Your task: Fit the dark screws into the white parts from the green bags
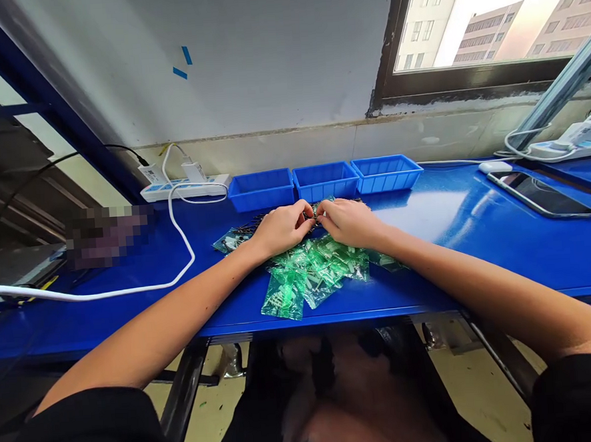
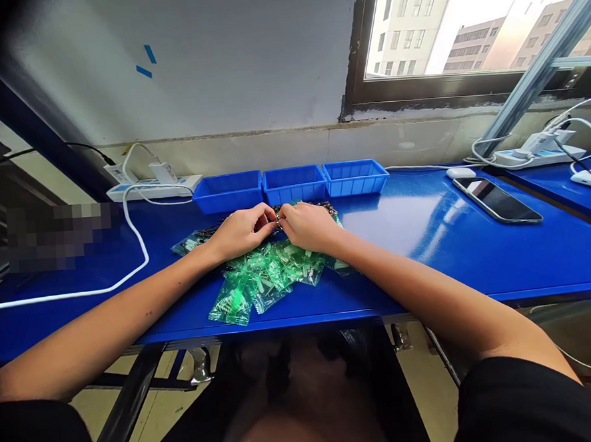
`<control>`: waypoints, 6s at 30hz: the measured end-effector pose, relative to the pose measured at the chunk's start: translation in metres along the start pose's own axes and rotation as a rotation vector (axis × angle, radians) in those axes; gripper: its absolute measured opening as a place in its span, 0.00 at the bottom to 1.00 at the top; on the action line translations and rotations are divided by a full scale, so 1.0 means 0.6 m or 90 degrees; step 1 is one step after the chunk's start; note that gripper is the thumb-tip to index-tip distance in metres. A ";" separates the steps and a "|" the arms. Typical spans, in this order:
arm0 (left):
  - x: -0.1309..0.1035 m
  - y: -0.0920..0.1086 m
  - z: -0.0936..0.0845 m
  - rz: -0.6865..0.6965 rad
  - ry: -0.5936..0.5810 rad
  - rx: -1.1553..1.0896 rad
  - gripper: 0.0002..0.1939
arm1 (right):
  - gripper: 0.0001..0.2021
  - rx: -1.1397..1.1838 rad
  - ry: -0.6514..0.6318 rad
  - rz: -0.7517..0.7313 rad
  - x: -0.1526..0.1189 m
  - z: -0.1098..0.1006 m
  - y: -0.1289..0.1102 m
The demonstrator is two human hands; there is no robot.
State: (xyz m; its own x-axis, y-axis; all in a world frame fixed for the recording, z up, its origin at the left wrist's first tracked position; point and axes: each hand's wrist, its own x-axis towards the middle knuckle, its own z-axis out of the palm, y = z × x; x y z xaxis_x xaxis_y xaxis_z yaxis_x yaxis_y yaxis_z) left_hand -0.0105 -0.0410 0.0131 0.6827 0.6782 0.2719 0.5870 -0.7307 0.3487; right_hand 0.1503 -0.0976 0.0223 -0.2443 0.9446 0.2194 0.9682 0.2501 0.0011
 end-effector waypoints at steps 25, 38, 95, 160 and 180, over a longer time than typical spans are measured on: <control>0.000 0.003 -0.002 -0.001 -0.001 0.016 0.11 | 0.09 0.040 0.036 -0.001 -0.002 0.004 0.001; 0.000 0.000 0.000 0.005 0.002 0.007 0.10 | 0.11 0.016 0.039 -0.007 0.000 0.010 0.004; 0.019 -0.007 0.010 0.063 -0.024 0.042 0.13 | 0.07 0.043 0.057 -0.004 0.003 0.016 0.012; 0.055 0.015 -0.002 0.057 -0.011 0.071 0.11 | 0.09 0.020 0.045 0.095 0.008 0.009 0.031; 0.031 0.008 -0.005 0.032 0.020 0.061 0.12 | 0.12 0.039 0.040 0.076 0.001 0.000 0.006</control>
State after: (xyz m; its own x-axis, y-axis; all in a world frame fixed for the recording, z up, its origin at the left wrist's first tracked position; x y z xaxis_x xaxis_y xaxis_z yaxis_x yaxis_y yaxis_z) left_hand 0.0036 -0.0316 0.0224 0.6993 0.6413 0.3158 0.5922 -0.7672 0.2465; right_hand 0.1537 -0.0962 0.0225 -0.1225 0.9537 0.2748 0.9845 0.1518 -0.0877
